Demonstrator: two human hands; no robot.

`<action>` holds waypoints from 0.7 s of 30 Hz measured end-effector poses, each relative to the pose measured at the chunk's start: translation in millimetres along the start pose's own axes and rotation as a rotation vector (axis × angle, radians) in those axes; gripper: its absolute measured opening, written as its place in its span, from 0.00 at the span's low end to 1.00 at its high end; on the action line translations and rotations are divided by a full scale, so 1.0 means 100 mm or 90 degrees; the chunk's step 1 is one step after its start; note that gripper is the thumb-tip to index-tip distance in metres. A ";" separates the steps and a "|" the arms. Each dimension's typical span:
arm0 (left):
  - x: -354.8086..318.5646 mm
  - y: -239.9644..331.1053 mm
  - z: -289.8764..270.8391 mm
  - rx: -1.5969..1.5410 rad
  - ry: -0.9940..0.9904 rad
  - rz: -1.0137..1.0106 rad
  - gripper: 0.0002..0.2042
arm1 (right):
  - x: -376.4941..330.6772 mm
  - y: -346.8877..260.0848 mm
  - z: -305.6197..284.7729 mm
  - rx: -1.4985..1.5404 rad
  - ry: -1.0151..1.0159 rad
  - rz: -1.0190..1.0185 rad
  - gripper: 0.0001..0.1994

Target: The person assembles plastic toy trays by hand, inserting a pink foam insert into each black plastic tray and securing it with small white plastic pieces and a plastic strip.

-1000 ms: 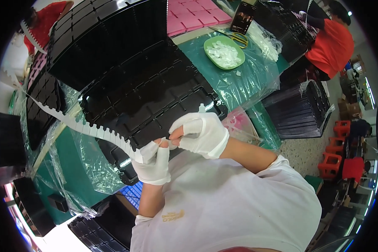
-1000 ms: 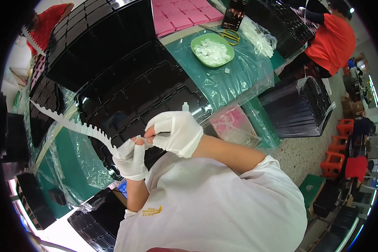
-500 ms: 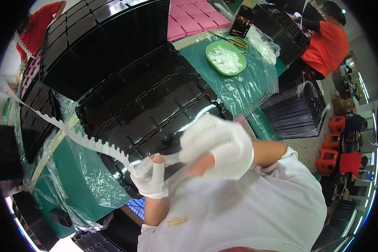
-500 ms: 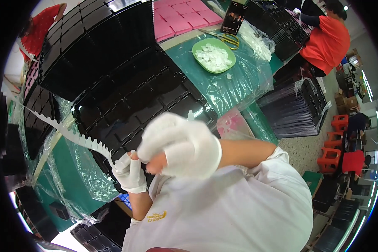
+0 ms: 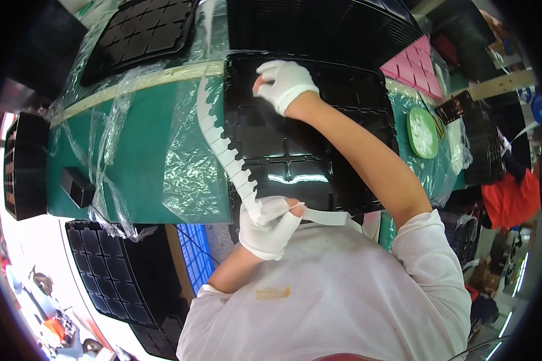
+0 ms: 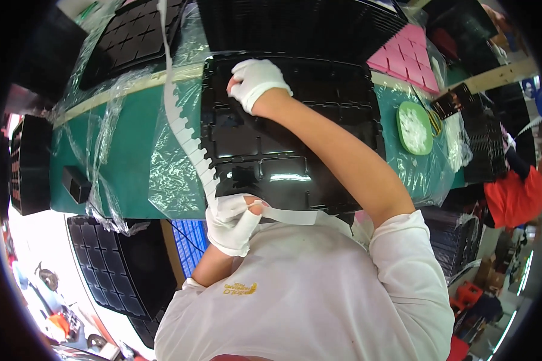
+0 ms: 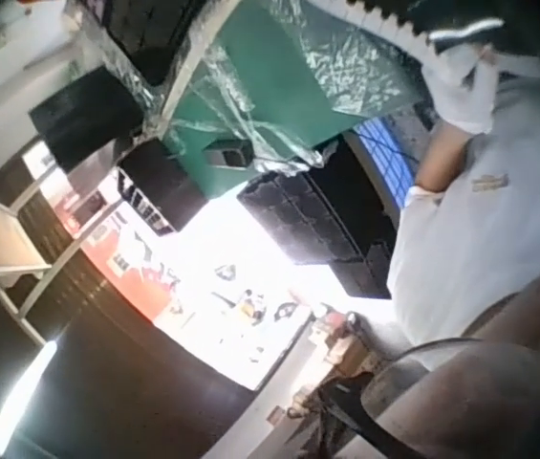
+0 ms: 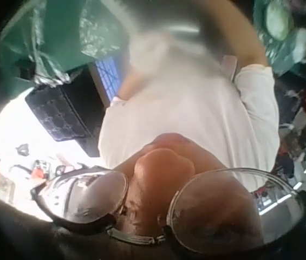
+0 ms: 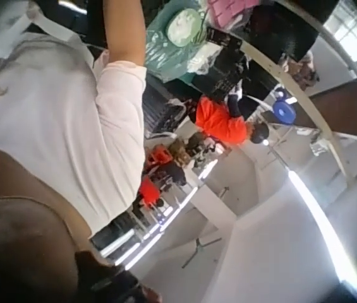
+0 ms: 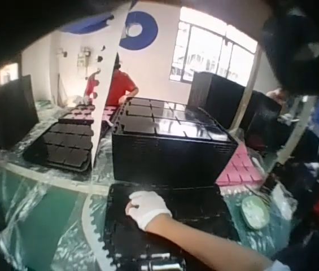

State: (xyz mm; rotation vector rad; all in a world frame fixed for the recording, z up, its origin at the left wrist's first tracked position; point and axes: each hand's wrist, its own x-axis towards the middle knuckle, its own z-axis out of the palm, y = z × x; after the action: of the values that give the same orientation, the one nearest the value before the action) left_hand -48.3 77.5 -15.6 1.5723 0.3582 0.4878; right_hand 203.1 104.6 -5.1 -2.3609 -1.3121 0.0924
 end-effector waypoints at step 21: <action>0.06 0.07 -0.12 -0.338 0.117 -0.105 0.04 | 0.10 0.04 -0.17 0.096 -0.039 0.043 0.06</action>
State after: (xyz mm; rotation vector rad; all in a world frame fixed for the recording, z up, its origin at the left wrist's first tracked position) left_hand -49.7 90.6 -7.7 0.9786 0.4526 0.5475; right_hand 216.3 105.2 9.5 -2.2900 -1.2076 0.2769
